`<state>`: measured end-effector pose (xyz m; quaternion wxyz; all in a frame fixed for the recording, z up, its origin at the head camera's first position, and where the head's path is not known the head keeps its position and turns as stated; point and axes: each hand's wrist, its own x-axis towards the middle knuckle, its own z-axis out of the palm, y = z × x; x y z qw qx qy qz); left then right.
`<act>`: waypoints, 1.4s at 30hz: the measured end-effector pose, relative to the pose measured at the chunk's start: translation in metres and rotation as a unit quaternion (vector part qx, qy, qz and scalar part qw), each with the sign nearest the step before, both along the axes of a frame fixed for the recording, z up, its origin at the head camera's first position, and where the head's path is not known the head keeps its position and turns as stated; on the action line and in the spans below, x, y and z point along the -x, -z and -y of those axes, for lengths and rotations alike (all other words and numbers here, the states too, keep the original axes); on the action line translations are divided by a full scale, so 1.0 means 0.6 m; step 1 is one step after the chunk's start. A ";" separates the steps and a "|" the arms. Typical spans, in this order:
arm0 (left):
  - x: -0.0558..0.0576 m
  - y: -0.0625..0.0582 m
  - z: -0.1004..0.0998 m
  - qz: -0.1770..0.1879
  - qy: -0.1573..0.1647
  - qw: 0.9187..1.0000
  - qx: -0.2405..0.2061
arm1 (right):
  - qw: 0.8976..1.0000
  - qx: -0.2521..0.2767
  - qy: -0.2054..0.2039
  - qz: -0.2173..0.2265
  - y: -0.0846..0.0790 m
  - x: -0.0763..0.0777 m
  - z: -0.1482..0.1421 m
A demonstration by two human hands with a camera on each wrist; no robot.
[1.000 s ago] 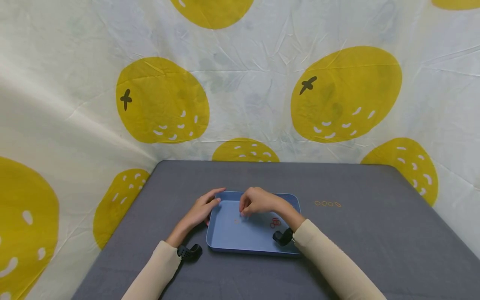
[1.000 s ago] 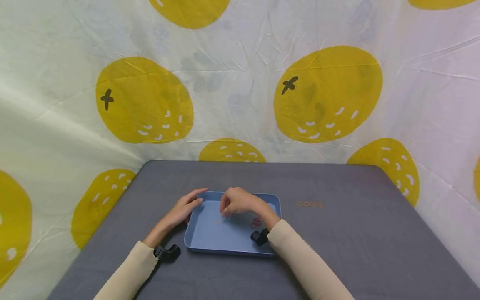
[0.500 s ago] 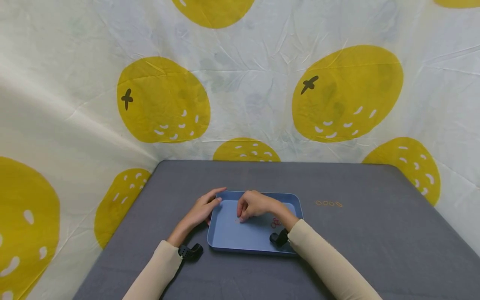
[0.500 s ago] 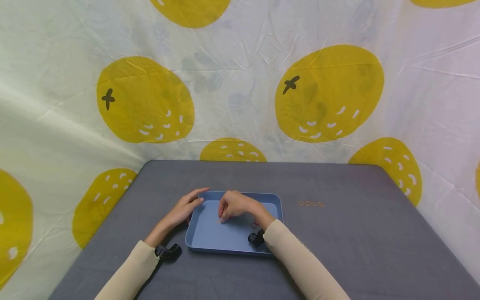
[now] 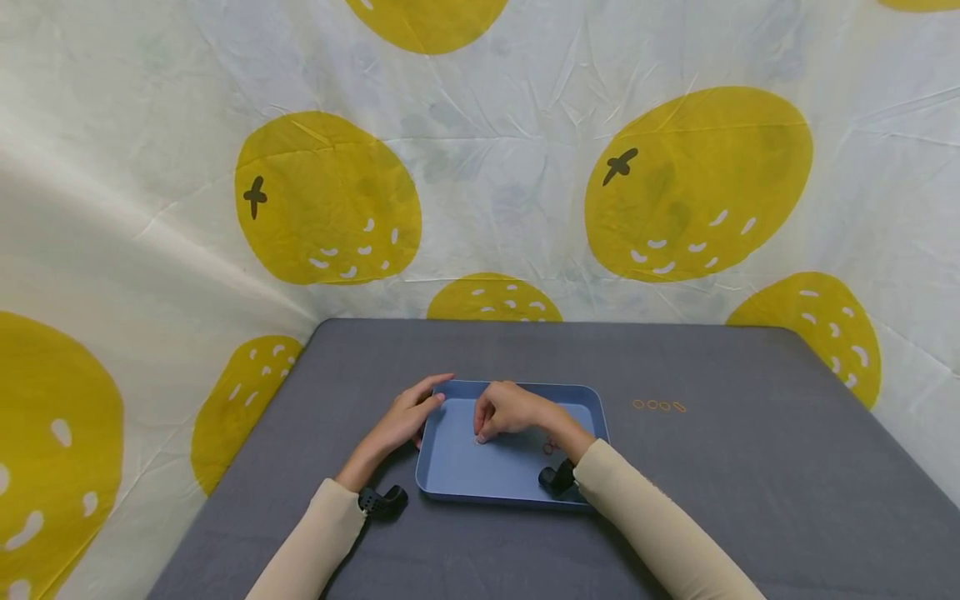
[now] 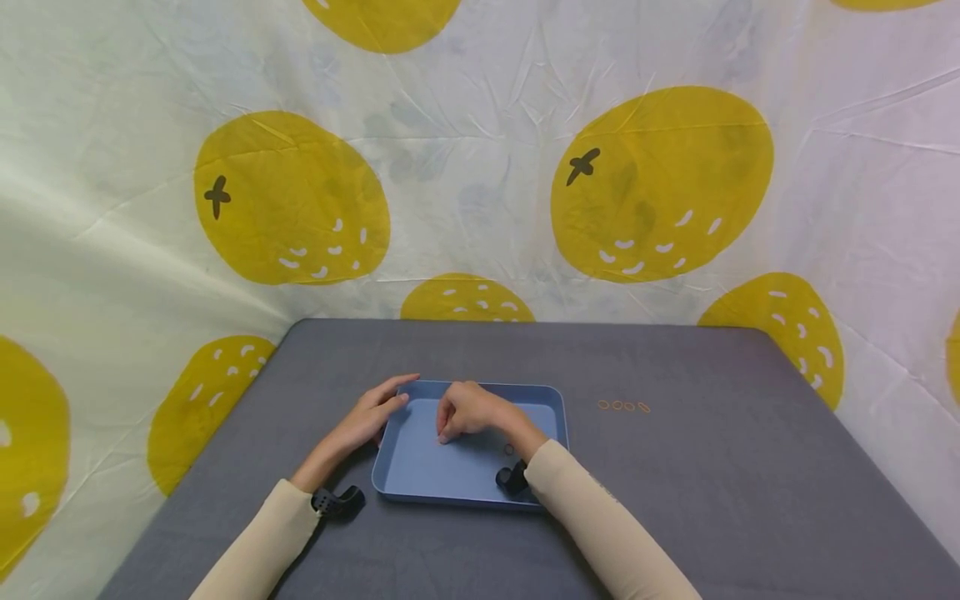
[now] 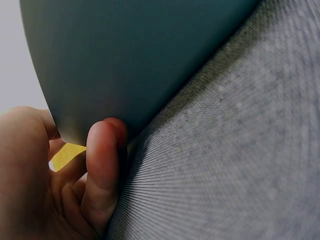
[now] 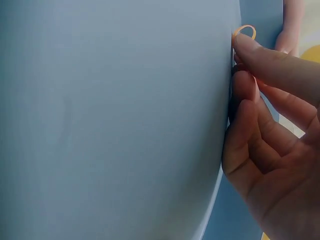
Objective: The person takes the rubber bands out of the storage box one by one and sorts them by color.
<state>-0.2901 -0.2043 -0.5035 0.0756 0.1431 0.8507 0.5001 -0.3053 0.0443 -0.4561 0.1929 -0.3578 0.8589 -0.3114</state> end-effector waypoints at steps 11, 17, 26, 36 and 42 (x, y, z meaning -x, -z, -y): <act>0.000 0.002 0.001 -0.002 0.001 1.000 -0.003 | 1.000 0.005 -0.018 -0.007 -0.005 -0.006 -0.004; 0.001 0.001 0.001 0.000 0.004 1.000 -0.003 | 1.000 0.018 -0.013 0.019 -0.010 -0.007 -0.006; 0.001 0.004 0.001 0.004 0.006 1.000 -0.008 | 0.999 0.023 0.006 0.040 -0.006 -0.005 -0.008; 0.000 0.001 -0.002 0.003 0.003 1.000 -0.008 | 0.998 0.030 0.012 0.045 -0.022 -0.007 -0.018; -0.001 0.002 -0.002 0.000 0.001 1.000 -0.009 | 0.998 0.034 0.009 0.045 -0.030 -0.007 -0.025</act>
